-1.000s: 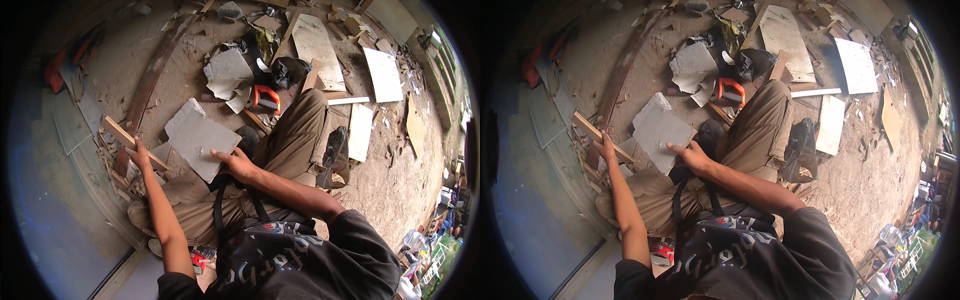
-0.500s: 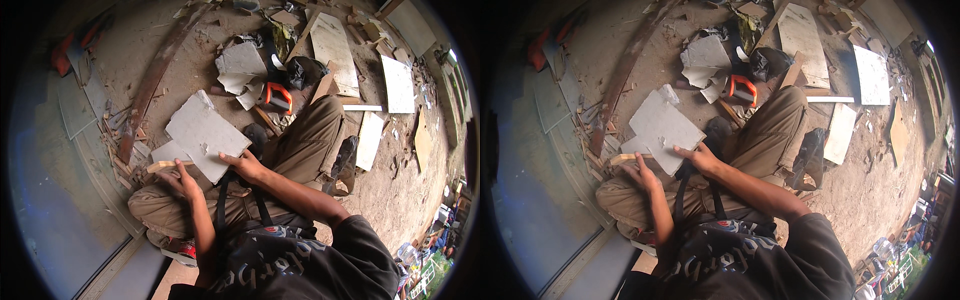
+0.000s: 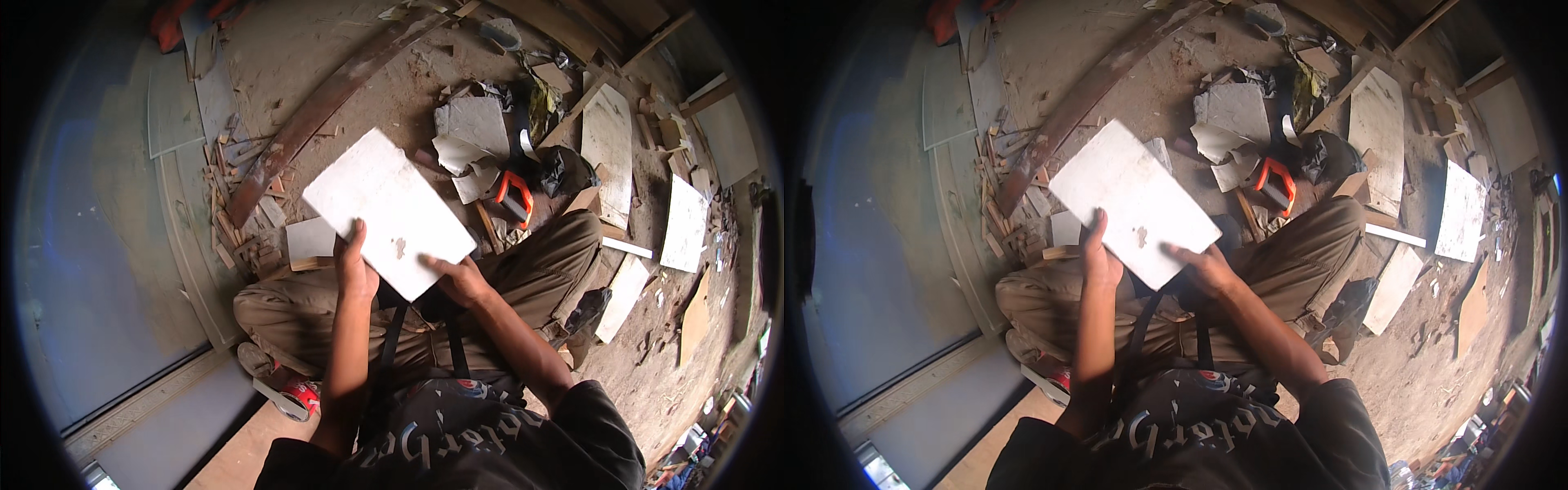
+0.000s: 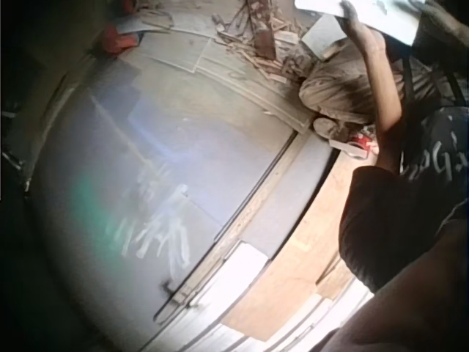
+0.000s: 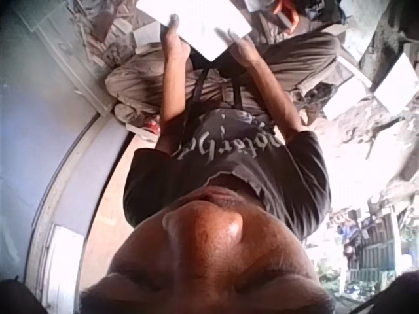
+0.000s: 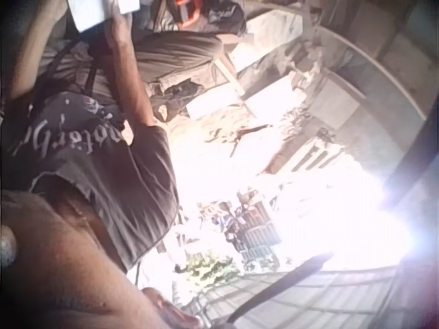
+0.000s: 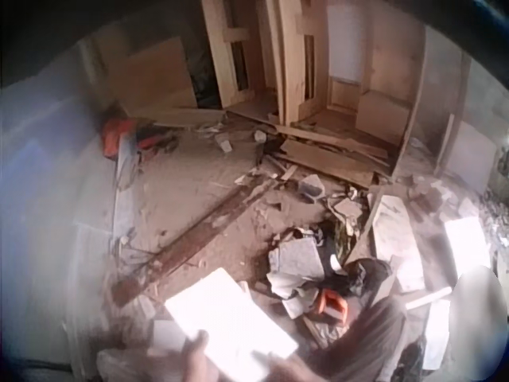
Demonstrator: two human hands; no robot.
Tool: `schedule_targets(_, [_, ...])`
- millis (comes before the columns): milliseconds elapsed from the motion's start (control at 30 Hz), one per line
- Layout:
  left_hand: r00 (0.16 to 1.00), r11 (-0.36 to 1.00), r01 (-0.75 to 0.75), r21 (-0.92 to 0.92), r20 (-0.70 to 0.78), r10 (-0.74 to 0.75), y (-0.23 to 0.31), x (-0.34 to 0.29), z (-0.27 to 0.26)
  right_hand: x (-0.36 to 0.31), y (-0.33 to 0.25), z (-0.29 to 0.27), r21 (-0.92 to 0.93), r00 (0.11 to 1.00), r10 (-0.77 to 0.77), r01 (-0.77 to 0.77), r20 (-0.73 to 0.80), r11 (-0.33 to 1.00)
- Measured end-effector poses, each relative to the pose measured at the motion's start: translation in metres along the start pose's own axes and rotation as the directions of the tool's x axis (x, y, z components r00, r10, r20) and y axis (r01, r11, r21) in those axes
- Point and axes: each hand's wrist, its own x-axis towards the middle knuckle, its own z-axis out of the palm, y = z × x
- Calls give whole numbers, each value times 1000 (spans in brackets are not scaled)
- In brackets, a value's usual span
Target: The person sits on the floor and assembles a small wooden structure using a hammer and nails. They position a wooden plank against a white board, hammer nails to secure it, and repeat the process with additional pieces.
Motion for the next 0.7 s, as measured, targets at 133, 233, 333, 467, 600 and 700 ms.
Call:
schedule_targets(133, [990, 987, -109, 120, -79, 119, 14, -5, 24, 38, -17, -53, 402, 893, -42, 243, -448, 883])
schedule_targets(233, [982, 947, -157, 280, -55, 179, 49, -35, 22, 72, -29, -69, -191, 804, -337, 278, -490, 941])
schedule_targets(333, [966, 919, -245, 311, -9, 260, 79, -50, 14, 133, -35, -61, -634, 912, -354, 151, -207, 758])
schedule_targets(467, [961, 943, -198, 267, -135, 241, 105, -62, 9, 233, -20, -58, -953, 867, -401, 243, 296, -179])
schedule_targets(600, [945, 938, -93, 334, -268, 189, 94, -77, 20, 317, -9, -132, -830, 866, -363, 99, 343, -548])
schedule_targets(700, [918, 918, -69, 391, -335, 212, 91, -92, 21, 329, -10, -128, -775, 937, -218, 80, 274, -627])
